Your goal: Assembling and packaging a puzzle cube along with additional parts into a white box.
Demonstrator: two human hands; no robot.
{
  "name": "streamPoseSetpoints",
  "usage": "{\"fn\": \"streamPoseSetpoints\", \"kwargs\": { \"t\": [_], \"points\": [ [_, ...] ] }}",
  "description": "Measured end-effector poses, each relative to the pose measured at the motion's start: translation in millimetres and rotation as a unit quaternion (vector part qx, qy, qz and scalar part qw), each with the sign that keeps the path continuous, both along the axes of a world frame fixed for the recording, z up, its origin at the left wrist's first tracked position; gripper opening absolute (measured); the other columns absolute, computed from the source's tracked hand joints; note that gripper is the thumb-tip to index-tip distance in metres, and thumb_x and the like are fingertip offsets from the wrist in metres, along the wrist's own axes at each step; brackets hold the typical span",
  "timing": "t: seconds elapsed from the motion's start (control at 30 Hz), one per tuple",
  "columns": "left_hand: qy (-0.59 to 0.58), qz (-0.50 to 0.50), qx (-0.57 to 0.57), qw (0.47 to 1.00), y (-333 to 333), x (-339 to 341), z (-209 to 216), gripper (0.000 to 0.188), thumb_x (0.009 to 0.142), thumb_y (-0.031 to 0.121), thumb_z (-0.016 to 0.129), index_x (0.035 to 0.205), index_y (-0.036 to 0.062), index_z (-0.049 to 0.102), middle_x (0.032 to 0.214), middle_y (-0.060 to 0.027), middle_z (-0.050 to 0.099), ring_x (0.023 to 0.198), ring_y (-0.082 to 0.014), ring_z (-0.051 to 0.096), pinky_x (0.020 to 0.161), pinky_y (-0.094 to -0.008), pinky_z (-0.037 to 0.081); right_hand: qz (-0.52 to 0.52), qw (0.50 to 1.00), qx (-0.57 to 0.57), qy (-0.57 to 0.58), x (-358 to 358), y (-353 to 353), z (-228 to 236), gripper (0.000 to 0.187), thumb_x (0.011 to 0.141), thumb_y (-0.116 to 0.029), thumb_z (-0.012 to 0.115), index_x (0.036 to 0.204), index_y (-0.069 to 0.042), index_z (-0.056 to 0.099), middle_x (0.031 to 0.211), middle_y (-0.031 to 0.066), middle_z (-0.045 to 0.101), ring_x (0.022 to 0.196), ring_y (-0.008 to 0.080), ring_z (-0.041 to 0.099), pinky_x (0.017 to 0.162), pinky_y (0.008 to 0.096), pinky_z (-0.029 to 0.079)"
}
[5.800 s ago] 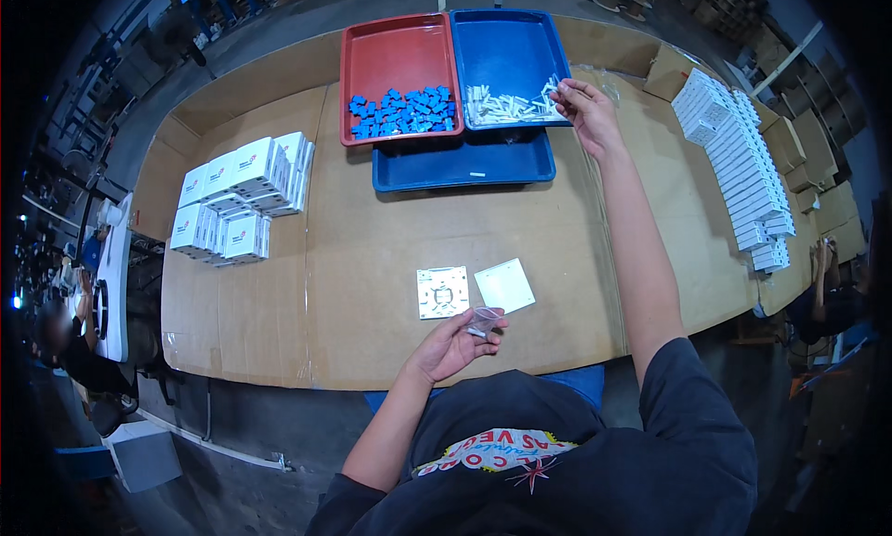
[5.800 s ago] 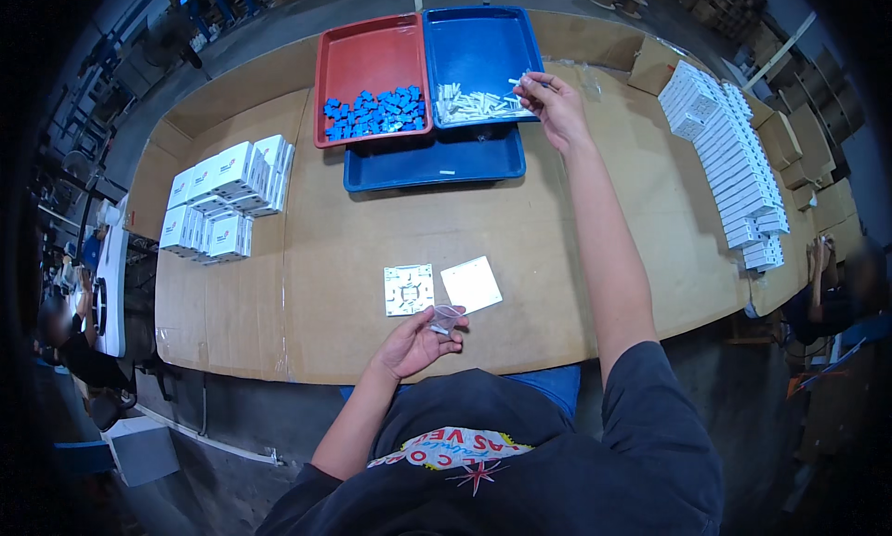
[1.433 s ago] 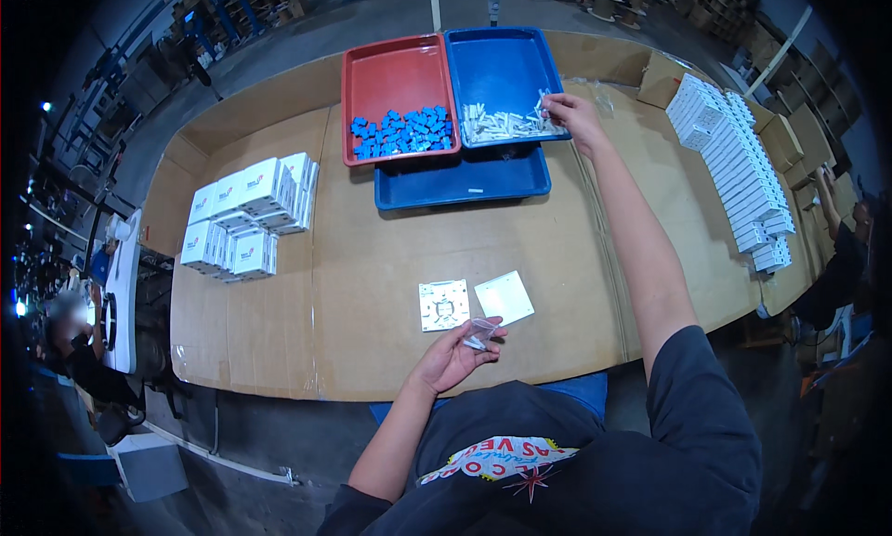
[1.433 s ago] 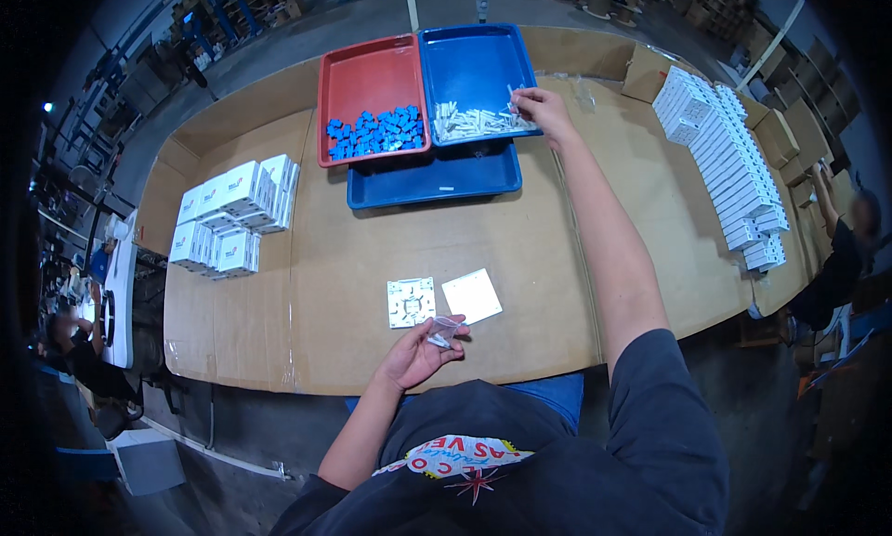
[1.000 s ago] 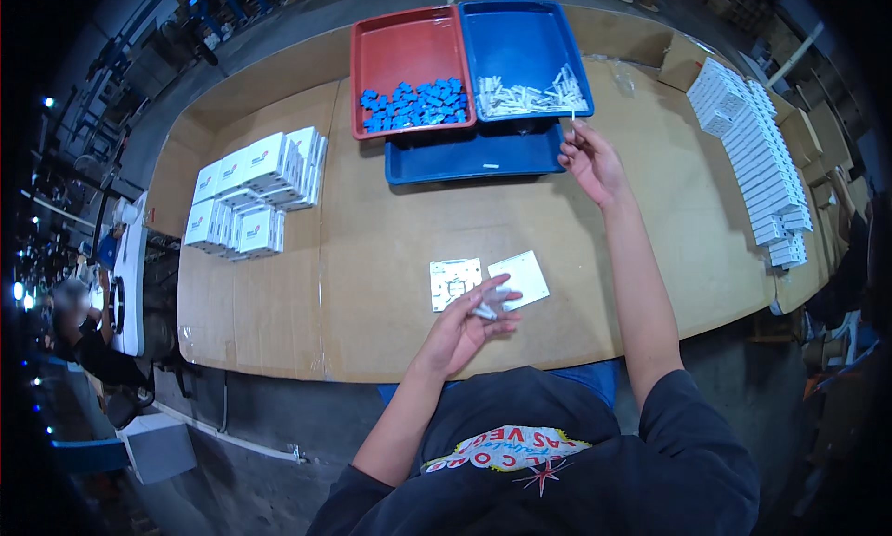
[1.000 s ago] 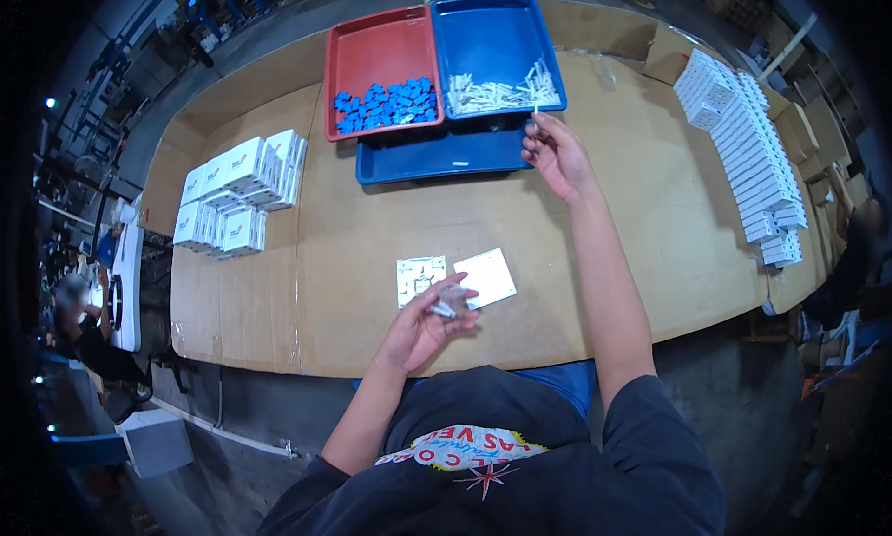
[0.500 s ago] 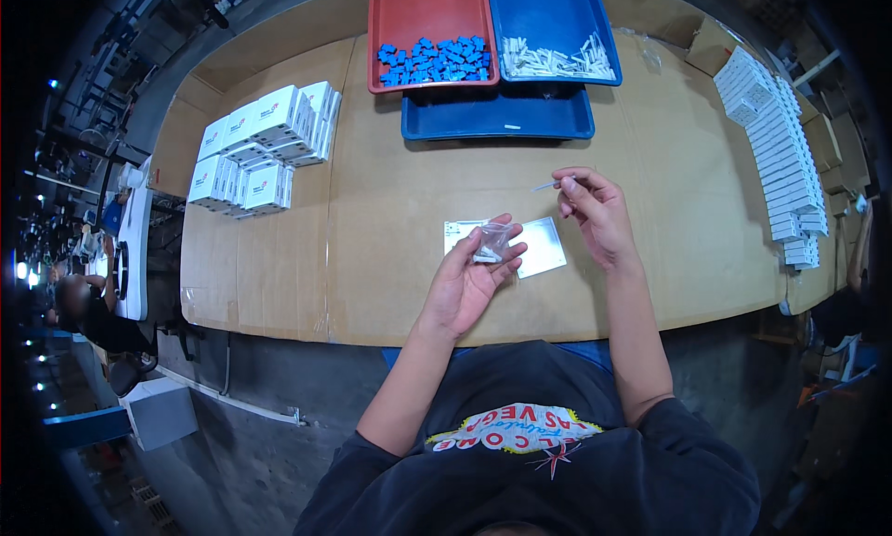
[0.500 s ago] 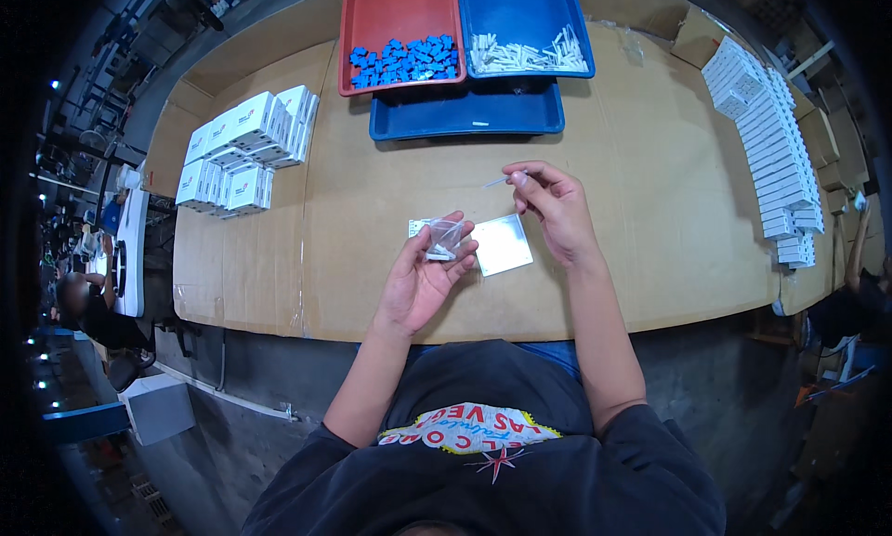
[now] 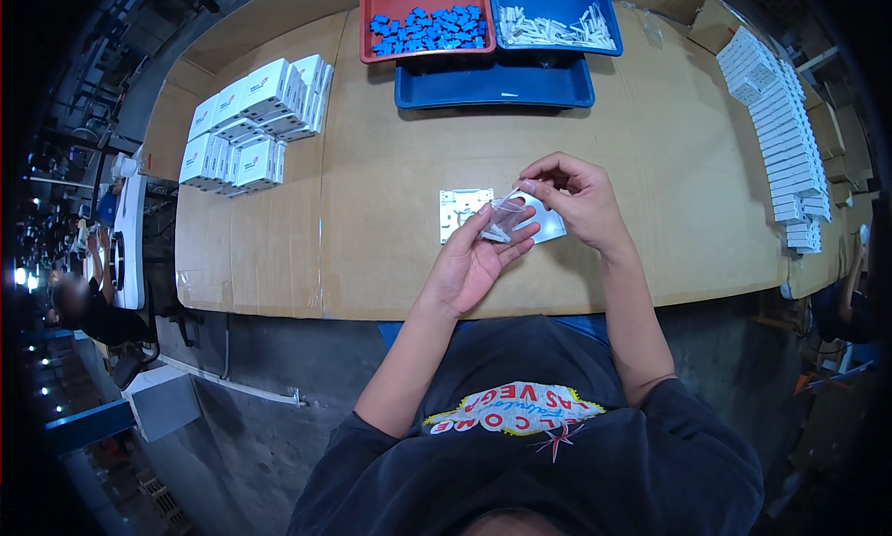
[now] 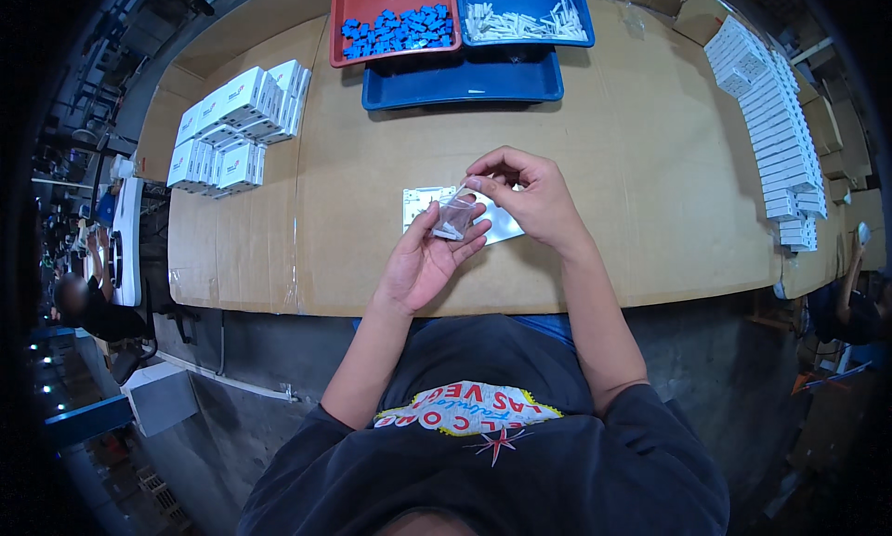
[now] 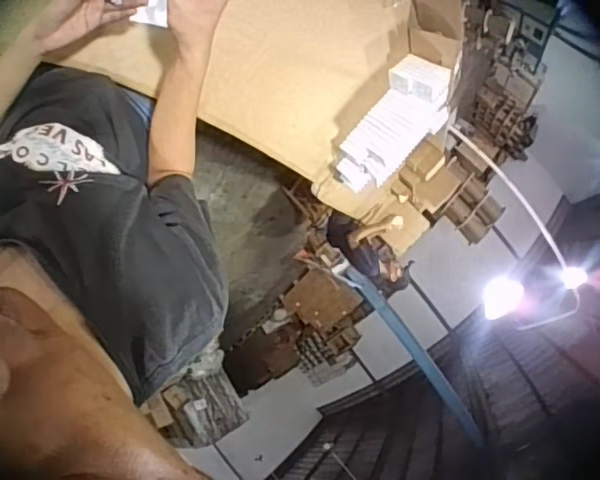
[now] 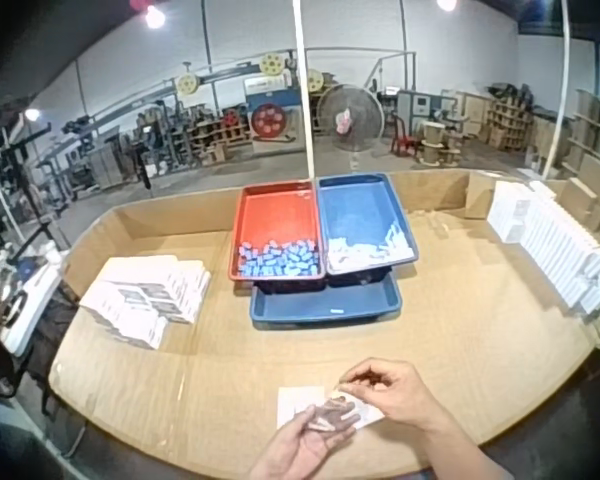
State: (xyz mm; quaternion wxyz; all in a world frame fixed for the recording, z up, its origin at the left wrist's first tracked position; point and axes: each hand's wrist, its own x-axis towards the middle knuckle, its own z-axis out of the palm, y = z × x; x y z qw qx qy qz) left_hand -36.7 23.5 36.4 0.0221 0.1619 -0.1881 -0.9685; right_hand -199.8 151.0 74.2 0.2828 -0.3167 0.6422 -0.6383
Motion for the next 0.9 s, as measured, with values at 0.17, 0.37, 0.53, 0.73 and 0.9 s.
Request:
{"fn": "streamPoseSetpoints", "kwargs": {
  "t": [0.17, 0.37, 0.53, 0.73, 0.9],
  "points": [
    [0.021, -0.052, 0.020, 0.998, 0, 4, -7, 0.045, 0.111, 0.036, 0.049, 0.142, 0.0031, 0.055, 0.134, -0.0180, 0.067, 0.123, -0.0339, 0.066, 0.105, -0.0471, 0.055, 0.049, 0.999, 0.013, 0.012, 0, 4, -8, 0.010, 0.092, -0.007, 0.078, 0.101, -0.002, 0.077, 0.082, -0.0031, 0.070, 0.069, 0.0009, 0.054, 0.061, 0.0201, 0.042],
    [-0.008, -0.036, 0.025, 0.999, -1, 3, -11, 0.041, 0.111, 0.034, 0.050, 0.137, 0.0036, 0.058, 0.133, -0.0162, 0.067, 0.123, -0.0339, 0.067, 0.103, -0.0487, 0.056, 0.069, 0.996, 0.052, 0.028, -2, 3, -5, 0.008, 0.091, -0.007, 0.078, 0.098, -0.004, 0.077, 0.077, -0.0049, 0.067, 0.064, 0.0017, 0.048, 0.058, 0.0214, 0.037],
    [-0.015, -0.042, 0.014, 0.999, -3, 1, -8, 0.040, 0.111, 0.032, 0.052, 0.136, 0.0018, 0.058, 0.133, -0.0150, 0.066, 0.124, -0.0335, 0.066, 0.102, -0.0476, 0.058, 0.099, 0.994, 0.016, 0.038, -7, -1, -8, 0.009, 0.088, -0.005, 0.078, 0.097, -0.006, 0.078, 0.086, -0.0035, 0.069, 0.071, 0.0040, 0.053, 0.062, 0.0234, 0.039],
    [-0.050, -0.028, -0.050, 0.997, -5, 1, -7, 0.039, 0.111, 0.030, 0.051, 0.136, 0.0015, 0.057, 0.131, -0.0142, 0.067, 0.124, -0.0316, 0.066, 0.101, -0.0486, 0.058, 0.163, 0.979, 0.044, 0.115, -14, -1, 4, 0.009, 0.090, -0.008, 0.076, 0.097, -0.004, 0.078, 0.107, 0.0033, 0.072, 0.090, 0.0125, 0.064, 0.076, 0.0280, 0.050],
    [-0.069, -0.033, -0.093, 0.993, -5, 0, -15, 0.040, 0.113, 0.032, 0.047, 0.136, 0.0016, 0.057, 0.127, -0.0137, 0.069, 0.121, -0.0301, 0.068, 0.101, -0.0489, 0.059, 0.244, 0.937, 0.074, 0.237, -21, 2, 8, 0.013, 0.090, -0.005, 0.075, 0.102, -0.002, 0.078, 0.111, 0.0090, 0.073, 0.095, 0.0199, 0.070, 0.086, 0.0333, 0.054]
  ]
}}
